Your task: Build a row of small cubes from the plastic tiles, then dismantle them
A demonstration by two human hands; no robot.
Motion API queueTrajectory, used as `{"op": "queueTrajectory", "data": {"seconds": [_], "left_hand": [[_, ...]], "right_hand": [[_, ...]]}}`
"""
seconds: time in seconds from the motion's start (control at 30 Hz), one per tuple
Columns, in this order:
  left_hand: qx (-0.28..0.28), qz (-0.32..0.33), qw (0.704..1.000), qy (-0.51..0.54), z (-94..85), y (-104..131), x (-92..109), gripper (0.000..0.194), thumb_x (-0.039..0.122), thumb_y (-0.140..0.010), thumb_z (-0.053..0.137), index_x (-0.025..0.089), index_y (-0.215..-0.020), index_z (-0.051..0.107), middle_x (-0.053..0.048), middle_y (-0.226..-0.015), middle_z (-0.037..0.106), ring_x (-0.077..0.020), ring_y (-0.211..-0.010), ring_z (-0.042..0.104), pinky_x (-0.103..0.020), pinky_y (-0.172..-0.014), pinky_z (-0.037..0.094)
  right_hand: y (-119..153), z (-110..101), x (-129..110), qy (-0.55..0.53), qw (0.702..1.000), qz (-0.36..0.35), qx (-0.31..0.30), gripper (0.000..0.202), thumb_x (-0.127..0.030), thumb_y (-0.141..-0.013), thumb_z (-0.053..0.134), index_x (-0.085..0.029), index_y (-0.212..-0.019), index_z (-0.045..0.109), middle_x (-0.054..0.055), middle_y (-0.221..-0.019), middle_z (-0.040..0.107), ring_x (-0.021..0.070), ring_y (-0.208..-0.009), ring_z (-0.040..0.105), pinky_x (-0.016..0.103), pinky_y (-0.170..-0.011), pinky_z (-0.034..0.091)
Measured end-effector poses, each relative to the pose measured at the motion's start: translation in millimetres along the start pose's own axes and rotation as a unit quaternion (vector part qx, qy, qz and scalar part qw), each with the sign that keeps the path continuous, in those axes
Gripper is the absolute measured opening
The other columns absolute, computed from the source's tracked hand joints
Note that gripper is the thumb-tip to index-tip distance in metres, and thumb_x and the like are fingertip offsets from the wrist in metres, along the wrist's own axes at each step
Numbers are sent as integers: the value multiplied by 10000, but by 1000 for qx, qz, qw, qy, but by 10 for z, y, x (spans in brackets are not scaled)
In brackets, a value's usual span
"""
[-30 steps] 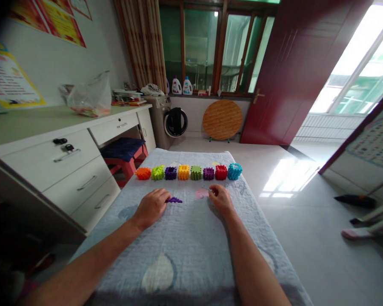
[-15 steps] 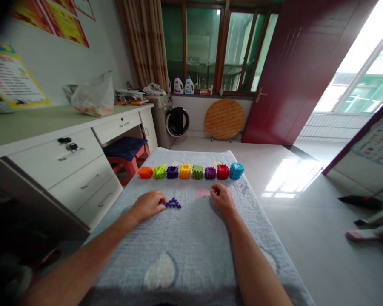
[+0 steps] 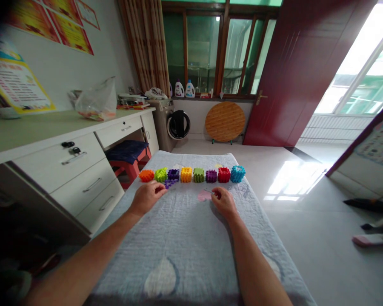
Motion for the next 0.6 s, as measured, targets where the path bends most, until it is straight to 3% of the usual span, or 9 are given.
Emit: {"op": "queueTrajectory", "data": {"seconds": [0.1, 0.2, 0.37, 0.6], "left_hand": [[61, 5, 998, 5, -24, -228, 36, 158, 320, -861, 578, 203, -818, 676, -40, -862, 674, -181, -829, 609, -278, -745, 429], [86, -8, 996, -14, 39, -429, 20, 163, 331, -863, 574, 209, -824, 674, -43, -884, 672, -186, -858, 603, -279, -776, 433], [70, -35, 995, -53, 252, -602, -49, 175, 356, -857, 572, 216, -814, 668, -47, -895, 667, -197, -869, 603, -288, -771, 427], [69, -31, 995, -59, 423, -643, -27, 203, 373, -860, 559, 207, -797, 658, -55, -878, 667, -205, -862, 600, -298, -757, 409]], "right_hand": [[-5, 8, 15, -9, 1000, 1, -6, 267, -317, -726, 506, -154, -858, 670, 29, -677, 621, 148, -599, 541, 259, -585, 412], [-8, 10, 24, -11, 1000, -1, -8, 264, -310, -722, 505, -154, -852, 673, 29, -663, 621, 146, -587, 536, 254, -570, 409], [-4, 6, 17, -10, 1000, 0, -7, 251, -285, -713, 505, -162, -848, 677, 27, -663, 630, 147, -598, 547, 248, -573, 415], [-8, 5, 10, -6, 1000, 3, -10, 244, -281, -710, 506, -163, -846, 671, 28, -678, 632, 147, -596, 552, 249, -575, 419]]}}
Point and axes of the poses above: each hand's wrist, its own y-axis away from the middle knuckle, its own z-axis out of the palm, x = y × z, the point moved 4 cm from there along -y, towards the middle knuckle
